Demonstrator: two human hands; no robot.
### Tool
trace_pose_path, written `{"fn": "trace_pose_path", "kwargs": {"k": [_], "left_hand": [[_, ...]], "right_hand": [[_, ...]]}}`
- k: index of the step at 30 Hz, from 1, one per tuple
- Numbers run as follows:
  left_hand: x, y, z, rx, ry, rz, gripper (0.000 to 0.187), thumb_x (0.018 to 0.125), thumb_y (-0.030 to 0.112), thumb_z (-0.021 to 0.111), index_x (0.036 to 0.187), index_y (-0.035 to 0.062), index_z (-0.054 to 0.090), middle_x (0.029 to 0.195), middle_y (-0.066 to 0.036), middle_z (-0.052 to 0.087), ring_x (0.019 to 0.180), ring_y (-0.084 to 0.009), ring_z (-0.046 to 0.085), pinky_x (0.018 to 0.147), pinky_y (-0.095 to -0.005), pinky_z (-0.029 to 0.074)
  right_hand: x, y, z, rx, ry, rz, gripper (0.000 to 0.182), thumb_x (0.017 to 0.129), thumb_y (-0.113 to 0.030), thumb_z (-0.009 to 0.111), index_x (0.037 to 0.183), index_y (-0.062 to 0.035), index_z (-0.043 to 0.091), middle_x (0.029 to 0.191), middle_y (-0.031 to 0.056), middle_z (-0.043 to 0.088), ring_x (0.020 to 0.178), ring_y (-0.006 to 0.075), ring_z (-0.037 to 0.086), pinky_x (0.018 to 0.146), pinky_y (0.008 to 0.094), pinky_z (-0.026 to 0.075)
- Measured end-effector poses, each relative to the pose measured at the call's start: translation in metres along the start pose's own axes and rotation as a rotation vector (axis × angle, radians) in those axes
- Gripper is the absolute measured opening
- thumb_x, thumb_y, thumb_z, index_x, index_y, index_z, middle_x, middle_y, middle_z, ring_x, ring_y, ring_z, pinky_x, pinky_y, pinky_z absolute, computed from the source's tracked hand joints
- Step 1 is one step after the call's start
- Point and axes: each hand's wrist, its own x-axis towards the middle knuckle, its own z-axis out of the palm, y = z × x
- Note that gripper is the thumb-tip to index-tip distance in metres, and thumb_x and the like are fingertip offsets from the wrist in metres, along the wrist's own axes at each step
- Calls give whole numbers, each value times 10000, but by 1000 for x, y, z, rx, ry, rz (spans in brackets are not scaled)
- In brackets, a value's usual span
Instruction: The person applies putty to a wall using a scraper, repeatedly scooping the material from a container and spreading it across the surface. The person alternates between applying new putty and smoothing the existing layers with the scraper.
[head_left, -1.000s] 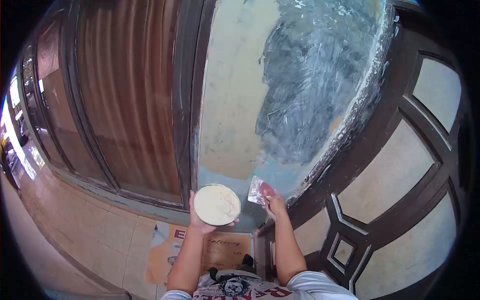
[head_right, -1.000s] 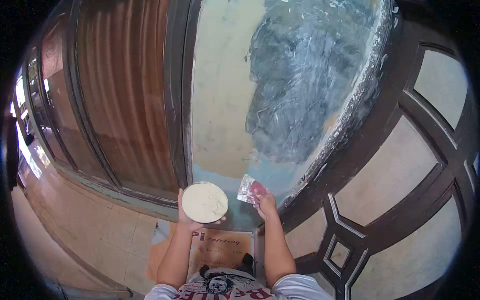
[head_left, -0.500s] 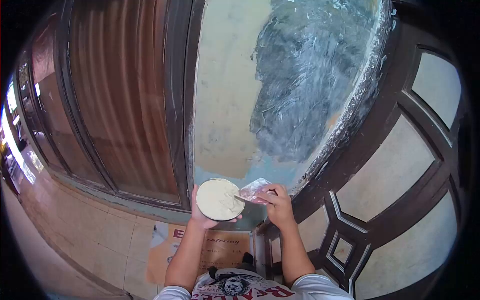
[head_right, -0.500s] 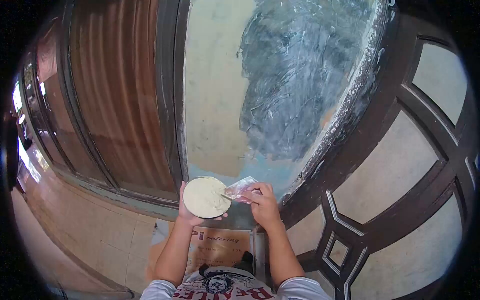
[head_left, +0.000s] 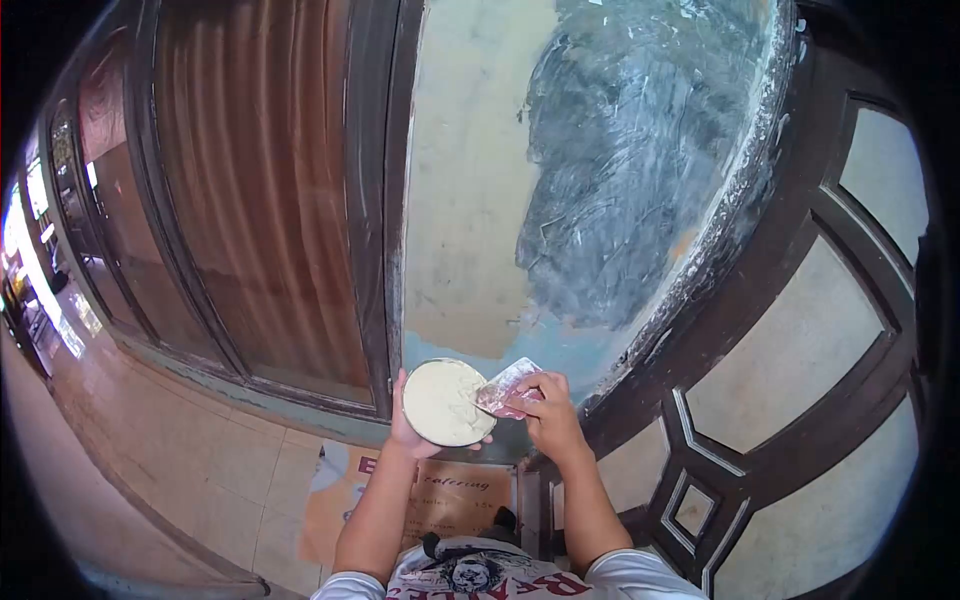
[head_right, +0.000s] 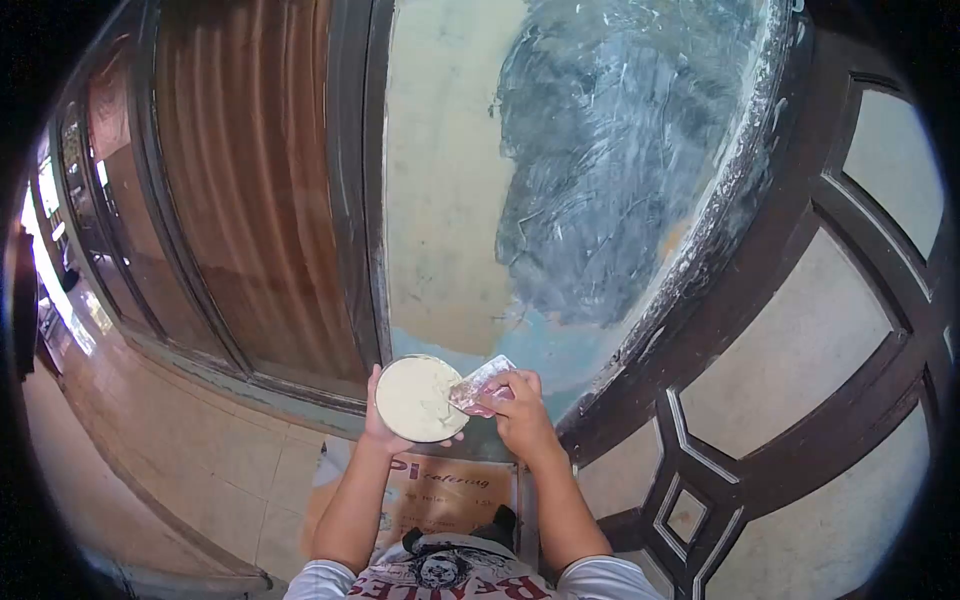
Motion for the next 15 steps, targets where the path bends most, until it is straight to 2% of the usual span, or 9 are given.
{"fn": "trace_pose_path", "kwargs": {"k": [5, 15], "left_hand": [[0, -2, -2, 15, -28, 9, 1062, 855, 891, 335, 1553, 91, 364, 1494, -281, 471, 1140, -612, 586, 766, -714, 567], [-1, -7, -7, -15, 26, -4, 1037, 865, 881, 324, 1557, 110, 362, 1506, -271, 464, 1144, -625, 582, 781, -730, 562]], "right_hand": [[1, 2, 4, 8, 27, -34, 418, 707, 122, 654, 992, -144, 803, 1088, 65, 646, 1142, 346, 532, 960, 413, 493], [2, 3, 3, 24, 33, -39, 429, 692, 132, 637, 977, -141, 804, 1085, 63, 637, 1113, 332, 545, 942, 406, 495]]}}
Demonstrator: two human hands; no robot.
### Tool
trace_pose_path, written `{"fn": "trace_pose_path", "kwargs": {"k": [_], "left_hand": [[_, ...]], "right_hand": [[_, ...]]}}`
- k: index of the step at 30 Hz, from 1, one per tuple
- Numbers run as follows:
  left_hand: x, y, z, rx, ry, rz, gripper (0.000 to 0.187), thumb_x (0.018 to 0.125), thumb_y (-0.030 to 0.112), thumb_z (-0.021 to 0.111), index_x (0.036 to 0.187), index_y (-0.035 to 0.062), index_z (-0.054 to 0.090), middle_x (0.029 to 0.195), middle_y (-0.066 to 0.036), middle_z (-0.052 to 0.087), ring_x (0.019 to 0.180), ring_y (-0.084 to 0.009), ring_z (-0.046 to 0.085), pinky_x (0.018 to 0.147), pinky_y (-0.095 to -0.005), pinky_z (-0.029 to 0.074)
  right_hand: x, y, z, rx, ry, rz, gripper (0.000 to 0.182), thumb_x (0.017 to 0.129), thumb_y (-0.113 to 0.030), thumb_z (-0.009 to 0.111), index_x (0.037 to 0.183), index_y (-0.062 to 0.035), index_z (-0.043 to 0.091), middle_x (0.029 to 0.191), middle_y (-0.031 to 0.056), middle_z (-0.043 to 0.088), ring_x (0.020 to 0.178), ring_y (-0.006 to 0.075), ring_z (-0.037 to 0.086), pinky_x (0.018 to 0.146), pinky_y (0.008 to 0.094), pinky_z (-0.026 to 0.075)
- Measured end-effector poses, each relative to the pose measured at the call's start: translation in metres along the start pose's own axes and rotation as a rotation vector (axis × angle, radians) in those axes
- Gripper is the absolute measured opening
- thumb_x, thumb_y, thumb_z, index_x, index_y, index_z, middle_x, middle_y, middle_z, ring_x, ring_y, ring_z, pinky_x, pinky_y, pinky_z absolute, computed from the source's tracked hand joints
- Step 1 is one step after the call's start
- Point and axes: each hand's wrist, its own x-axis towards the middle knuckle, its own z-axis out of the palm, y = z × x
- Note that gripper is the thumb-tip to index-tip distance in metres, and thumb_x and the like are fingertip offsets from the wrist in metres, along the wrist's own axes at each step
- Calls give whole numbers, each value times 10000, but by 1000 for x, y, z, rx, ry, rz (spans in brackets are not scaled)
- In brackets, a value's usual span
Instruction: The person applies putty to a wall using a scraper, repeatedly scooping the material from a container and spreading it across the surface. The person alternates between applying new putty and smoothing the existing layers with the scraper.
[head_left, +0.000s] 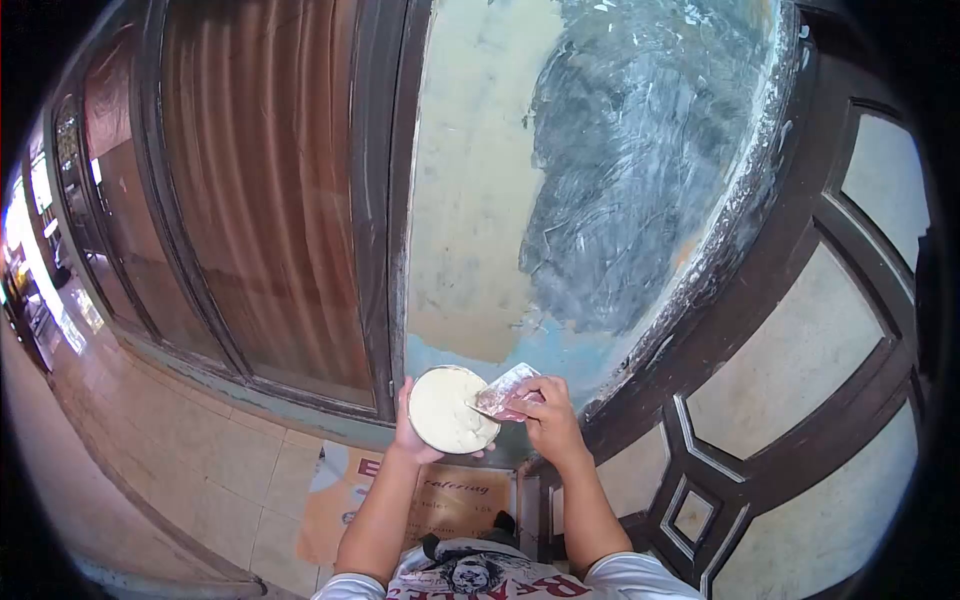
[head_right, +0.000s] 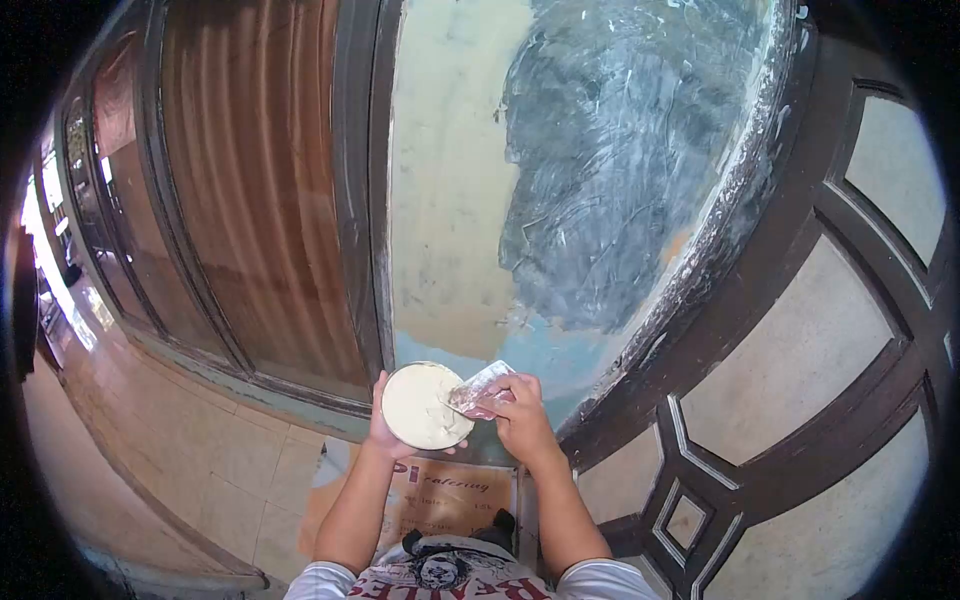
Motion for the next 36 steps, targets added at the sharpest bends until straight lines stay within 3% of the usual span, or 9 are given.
{"fn": "trace_pose_path", "kwargs": {"k": [5, 7, 11, 19, 20, 26, 31, 33, 36], "left_hand": [[2, -5, 6, -33, 90, 29, 984, 900, 849, 270, 1546, 113, 366, 1474, -254, 502, 1133, -603, 598, 766, -728, 566], [3, -5, 2, 13, -82, -9, 978, 903, 846, 267, 1546, 115, 365, 1478, -254, 497, 1138, -605, 594, 762, -733, 562], [2, -8, 1, -64, -10, 41, 989, 894, 854, 278, 1546, 116, 365, 1471, -264, 501, 1106, -617, 603, 757, -725, 567], [-37, -4, -37, -164, 63, 150, 1064, 833, 891, 380, 1560, 115, 358, 1458, -318, 489, 1073, -675, 576, 711, -693, 574], [-43, -2, -41, -128, 108, 215, 1071, 833, 892, 376, 1560, 106, 356, 1454, -324, 488, 1069, -681, 573, 691, -685, 580], [-67, 15, -42, -154, 37, 361, 1089, 817, 905, 398, 1560, 108, 360, 1448, -334, 486, 1039, -685, 580, 691, -700, 581], [-74, 18, -45, -193, 63, 466, 1110, 803, 918, 404, 1562, 109, 355, 1433, -337, 499, 999, -680, 597, 686, -717, 583], [-75, 17, -42, -214, 127, 488, 1115, 801, 924, 392, 1553, 102, 365, 1409, -339, 516, 993, -678, 598, 693, -725, 583], [-75, 16, -54, -139, 98, 493, 1133, 801, 917, 404, 1556, 74, 345, 1396, -351, 514, 1025, -671, 594, 716, -715, 575]], "right_hand": [[-3, 4, 4, 16, -8, 16, 423, 679, 123, 634, 970, -134, 801, 1082, 66, 635, 1103, 323, 553, 958, 407, 486], [-3, 6, 5, 14, 40, -24, 412, 682, 119, 642, 973, -128, 797, 1069, 71, 638, 1086, 321, 565, 936, 398, 499], [0, 0, -1, 33, 50, 30, 388, 679, 116, 650, 971, -99, 789, 1061, 77, 643, 1072, 316, 576, 897, 380, 516], [15, 67, -8, 68, 320, 269, 202, 860, 84, 600, 1035, 32, 686, 1047, 191, 702, 932, 367, 674, 827, 412, 540], [18, 88, -6, 11, 318, 202, 188, 895, 50, 594, 1060, 38, 683, 1037, 210, 705, 933, 383, 691, 820, 421, 543], [5, 190, 48, -24, 62, 291, 195, 915, -23, 609, 1062, -38, 736, 1047, 192, 719, 971, 420, 680, 822, 453, 550], [14, 202, 71, -83, -23, 379, 217, 932, -57, 610, 1101, -87, 742, 1088, 160, 721, 1003, 401, 678, 856, 465, 545], [19, 205, 74, -39, 0, 325, 191, 920, -25, 630, 1090, -25, 719, 1051, 203, 719, 964, 424, 685, 838, 447, 547], [20, 206, 73, -100, -2, 403, 215, 926, -69, 620, 1107, -98, 731, 1105, 143, 723, 1012, 405, 672, 872, 482, 538]]}}
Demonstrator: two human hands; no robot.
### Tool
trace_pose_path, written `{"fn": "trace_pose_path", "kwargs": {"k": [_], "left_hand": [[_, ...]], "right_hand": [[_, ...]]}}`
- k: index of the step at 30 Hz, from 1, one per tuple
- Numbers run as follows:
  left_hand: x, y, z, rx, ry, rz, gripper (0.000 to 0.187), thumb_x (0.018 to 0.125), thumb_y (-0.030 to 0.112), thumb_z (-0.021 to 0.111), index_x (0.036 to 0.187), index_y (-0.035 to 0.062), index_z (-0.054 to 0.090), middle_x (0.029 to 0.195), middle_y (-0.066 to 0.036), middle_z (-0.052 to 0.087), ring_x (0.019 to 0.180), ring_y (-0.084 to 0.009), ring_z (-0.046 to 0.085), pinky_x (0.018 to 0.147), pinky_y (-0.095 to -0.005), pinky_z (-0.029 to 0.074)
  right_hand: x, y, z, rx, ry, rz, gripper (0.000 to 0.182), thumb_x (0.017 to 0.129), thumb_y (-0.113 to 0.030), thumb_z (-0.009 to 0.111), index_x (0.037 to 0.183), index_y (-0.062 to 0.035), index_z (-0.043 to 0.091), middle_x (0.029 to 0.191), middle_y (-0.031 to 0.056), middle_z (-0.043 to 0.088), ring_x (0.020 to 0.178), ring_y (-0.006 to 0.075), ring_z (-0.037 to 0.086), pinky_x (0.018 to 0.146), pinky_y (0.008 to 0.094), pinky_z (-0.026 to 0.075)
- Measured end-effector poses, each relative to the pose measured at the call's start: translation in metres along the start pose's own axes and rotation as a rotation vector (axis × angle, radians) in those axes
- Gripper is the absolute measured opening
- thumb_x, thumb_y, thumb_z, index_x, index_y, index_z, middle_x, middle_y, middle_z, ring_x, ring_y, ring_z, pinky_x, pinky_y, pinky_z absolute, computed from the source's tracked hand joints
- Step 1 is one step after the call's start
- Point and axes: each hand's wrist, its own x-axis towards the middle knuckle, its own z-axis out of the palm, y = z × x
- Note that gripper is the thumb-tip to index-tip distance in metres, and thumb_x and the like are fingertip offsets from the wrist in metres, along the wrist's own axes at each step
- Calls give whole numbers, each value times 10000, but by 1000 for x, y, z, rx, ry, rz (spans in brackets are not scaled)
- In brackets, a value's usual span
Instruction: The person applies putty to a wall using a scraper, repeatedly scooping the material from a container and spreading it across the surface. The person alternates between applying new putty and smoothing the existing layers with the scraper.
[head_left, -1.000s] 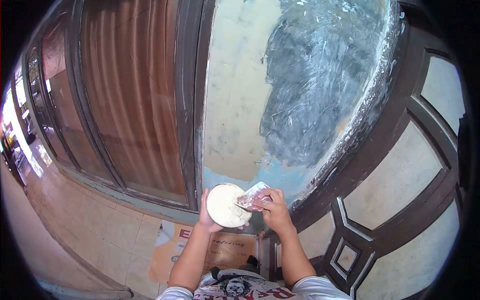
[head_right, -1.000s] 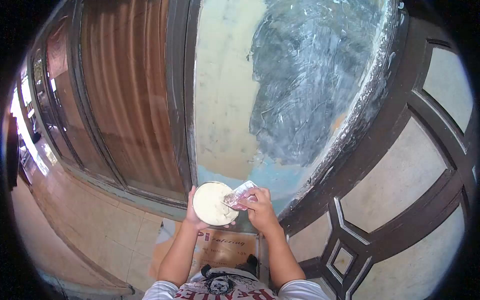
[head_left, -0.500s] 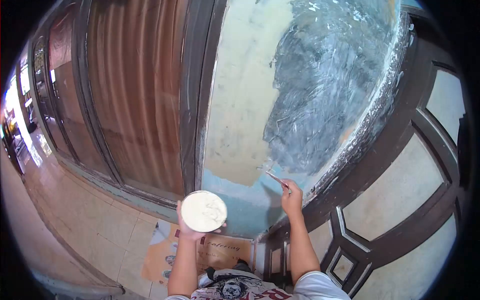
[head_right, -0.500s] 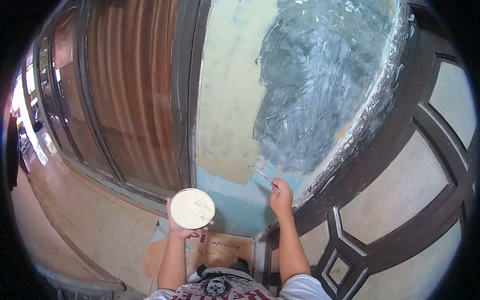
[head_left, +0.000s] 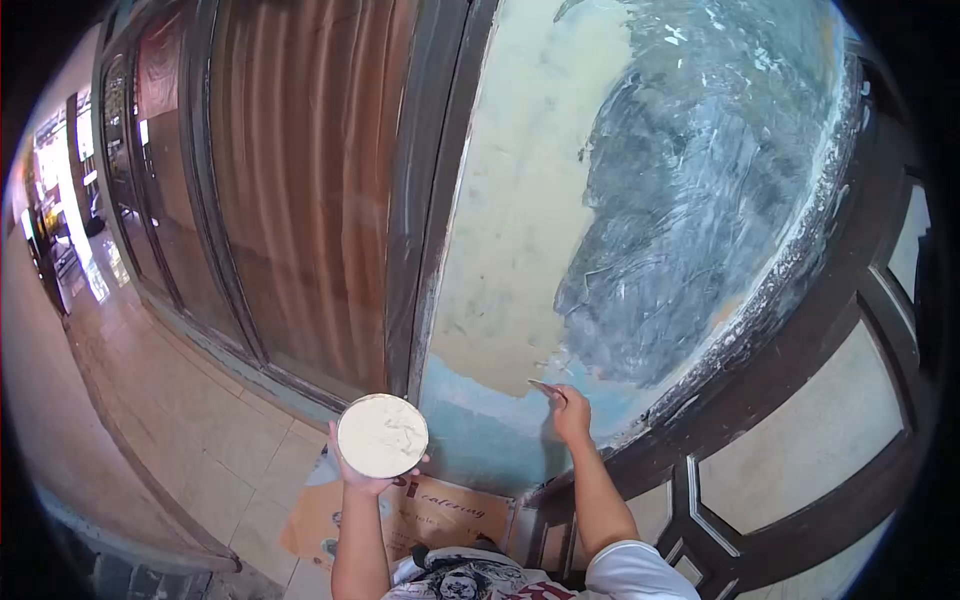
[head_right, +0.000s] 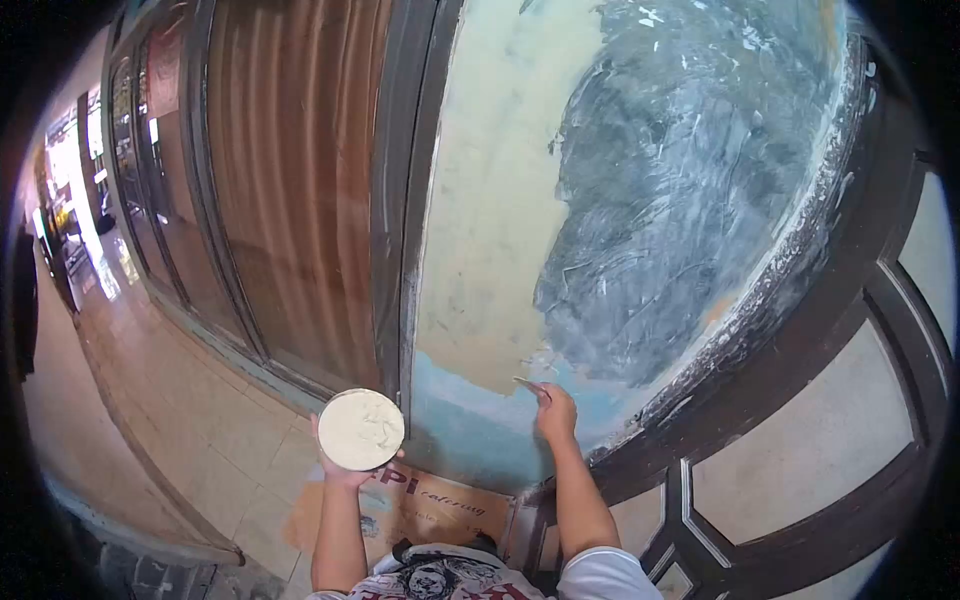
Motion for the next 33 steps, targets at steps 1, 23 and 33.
{"fn": "trace_pose_path", "kwargs": {"k": [1, 23, 33], "left_hand": [[-1, -2, -1, 0, 3, 3, 1133, 801, 917, 404, 1556, 74, 345, 1396, -351, 514, 1025, -671, 594, 716, -715, 575], [-14, -1, 3, -6, 274, 88, 1065, 827, 906, 351, 1518, 99, 427, 1382, -328, 546, 1001, -643, 612, 702, -732, 556], [-17, 9, -10, -98, 41, -73, 1082, 811, 915, 384, 1564, 138, 366, 1452, -337, 480, 1053, -697, 562, 728, -754, 541]], "right_hand": [[-4, 0, 1, -2, -1, -1, 206, 924, -78, 624, 1102, -97, 727, 1093, 147, 722, 1006, 410, 669, 861, 487, 537], [-8, -11, 10, -211, 12, -38, 158, 933, -112, 621, 1073, -103, 693, 1031, 106, 698, 983, 391, 630, 832, 518, 514], [-13, -8, 15, -149, 204, -52, 157, 918, -98, 623, 1053, -103, 704, 1022, 92, 697, 951, 387, 626, 824, 506, 516]]}}
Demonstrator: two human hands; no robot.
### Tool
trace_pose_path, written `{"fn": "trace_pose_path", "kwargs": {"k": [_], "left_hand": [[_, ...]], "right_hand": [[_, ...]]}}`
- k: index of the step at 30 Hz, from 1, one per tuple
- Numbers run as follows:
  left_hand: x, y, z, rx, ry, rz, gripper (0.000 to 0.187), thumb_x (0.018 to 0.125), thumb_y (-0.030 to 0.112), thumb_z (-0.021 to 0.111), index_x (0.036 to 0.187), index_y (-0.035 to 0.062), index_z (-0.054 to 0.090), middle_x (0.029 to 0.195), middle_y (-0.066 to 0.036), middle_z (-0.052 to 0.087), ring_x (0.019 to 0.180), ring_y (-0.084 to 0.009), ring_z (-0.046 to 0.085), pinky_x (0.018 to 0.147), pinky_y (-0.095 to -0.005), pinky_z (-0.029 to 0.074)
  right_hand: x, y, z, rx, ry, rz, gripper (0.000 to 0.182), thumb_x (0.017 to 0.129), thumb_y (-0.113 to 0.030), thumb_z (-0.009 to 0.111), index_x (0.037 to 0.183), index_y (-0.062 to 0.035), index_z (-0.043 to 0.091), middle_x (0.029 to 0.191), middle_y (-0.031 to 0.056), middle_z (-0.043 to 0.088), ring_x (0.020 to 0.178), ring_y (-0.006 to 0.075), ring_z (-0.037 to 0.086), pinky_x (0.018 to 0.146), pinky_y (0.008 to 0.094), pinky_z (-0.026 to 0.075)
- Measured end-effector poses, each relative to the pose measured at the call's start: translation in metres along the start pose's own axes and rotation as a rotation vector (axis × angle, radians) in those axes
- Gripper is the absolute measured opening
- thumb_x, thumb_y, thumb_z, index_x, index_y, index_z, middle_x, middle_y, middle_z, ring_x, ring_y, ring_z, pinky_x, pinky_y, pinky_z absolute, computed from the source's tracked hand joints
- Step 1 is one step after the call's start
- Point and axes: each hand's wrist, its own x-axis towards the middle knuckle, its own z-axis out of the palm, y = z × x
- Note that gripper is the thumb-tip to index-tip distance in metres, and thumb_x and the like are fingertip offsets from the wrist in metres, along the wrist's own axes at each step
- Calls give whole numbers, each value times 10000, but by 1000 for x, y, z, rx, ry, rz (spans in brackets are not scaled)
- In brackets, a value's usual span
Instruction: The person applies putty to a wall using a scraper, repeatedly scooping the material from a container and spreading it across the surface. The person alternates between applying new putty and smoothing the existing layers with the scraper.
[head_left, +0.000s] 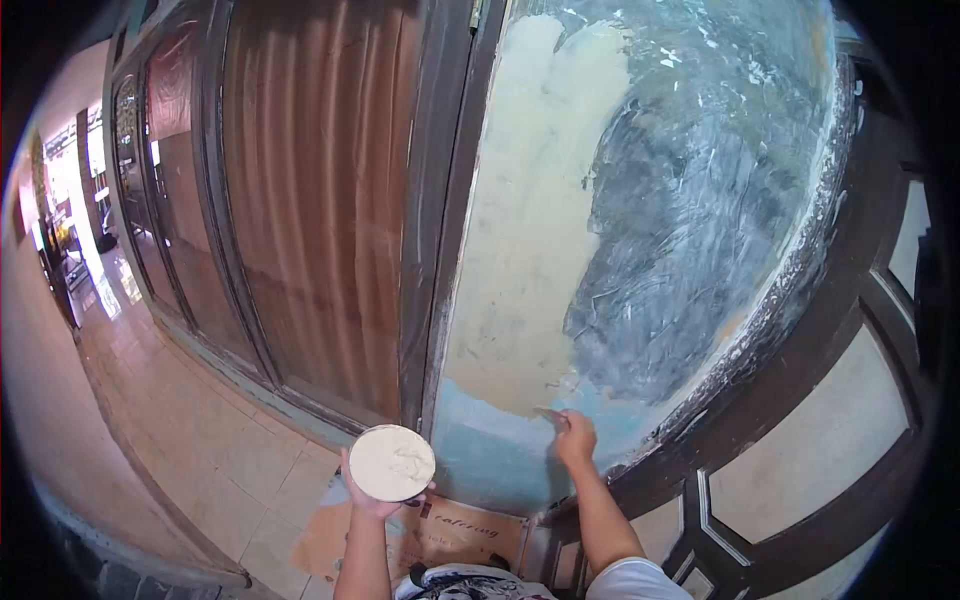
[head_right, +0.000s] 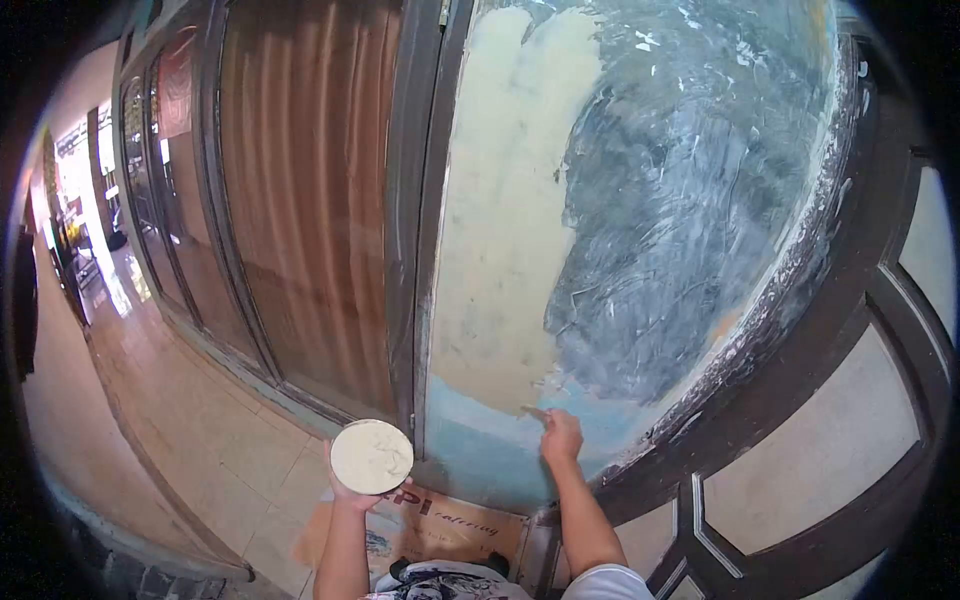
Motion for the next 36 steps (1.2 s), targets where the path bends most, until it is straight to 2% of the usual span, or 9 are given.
{"fn": "trace_pose_path", "kwargs": {"k": [4, 8, 14, 18, 24, 26, 30, 32, 36], "left_hand": [[3, 3, -5, 47, -23, -22, 1095, 803, 920, 394, 1559, 128, 367, 1442, -336, 488, 1043, -696, 565, 685, -708, 573], [6, -5, 3, 23, 72, 44, 1117, 795, 925, 407, 1563, 116, 362, 1448, -332, 487, 1043, -688, 571, 689, -705, 576], [4, -3, 9, -19, -69, -25, 1181, 769, 933, 436, 1560, 63, 325, 1429, -370, 466, 1068, -693, 556, 728, -703, 573], [-1, -2, 8, -55, -22, -60, 1088, 812, 908, 402, 1562, 121, 368, 1470, -320, 474, 1074, -680, 560, 693, -712, 558], [-6, -4, 3, -30, -20, -13, 1102, 814, 908, 393, 1581, 120, 331, 1444, -358, 479, 1038, -670, 585, 714, -697, 559], [-7, -3, 0, -27, -18, -13, 1103, 816, 905, 396, 1583, 115, 329, 1449, -355, 477, 1052, -680, 576, 722, -714, 548], [-15, -5, 5, -2, 26, 13, 1114, 811, 911, 390, 1576, 104, 336, 1428, -350, 497, 1047, -672, 582, 715, -714, 545], [-16, -5, 2, 6, 57, 30, 1119, 808, 915, 385, 1572, 100, 342, 1417, -348, 508, 1036, -666, 587, 713, -710, 545], [-23, -5, 7, 44, 58, 43, 1125, 797, 923, 382, 1559, 96, 357, 1396, -347, 521, 992, -649, 607, 712, -721, 548]], "right_hand": [[21, -7, 0, -98, -114, 29, 155, 919, -98, 630, 1053, -113, 704, 1033, 78, 700, 951, 377, 629, 824, 515, 521], [29, -13, -18, 5, 134, -51, 137, 907, -92, 635, 1018, -124, 710, 1026, 83, 698, 942, 375, 626, 816, 510, 516], [10, -2, 5, -142, -118, 30, 151, 880, -100, 671, 1020, -134, 717, 1012, 65, 705, 947, 365, 630, 798, 502, 529], [38, -11, -30, -67, 178, -105, 158, 882, -85, 666, 1021, -141, 717, 999, 85, 702, 964, 370, 634, 812, 502, 531], [-9, -2, 8, -20, -101, 14, 131, 892, -86, 657, 999, -142, 706, 994, 85, 699, 969, 366, 636, 802, 519, 530], [14, -8, 2, -130, -55, 105, 134, 892, -80, 651, 1001, -138, 702, 1002, 82, 701, 974, 365, 635, 799, 509, 534], [36, -26, -41, -18, 185, -122, 163, 887, -73, 647, 1022, -144, 704, 997, 75, 699, 970, 369, 630, 789, 507, 532], [10, -7, -12, 2, 162, -134, 172, 883, -78, 644, 1022, -158, 706, 993, 68, 691, 970, 366, 633, 788, 505, 533], [4, -11, 4, -187, -239, -69, 208, 866, -73, 647, 1025, -189, 714, 999, 58, 665, 989, 344, 635, 755, 511, 538]]}}
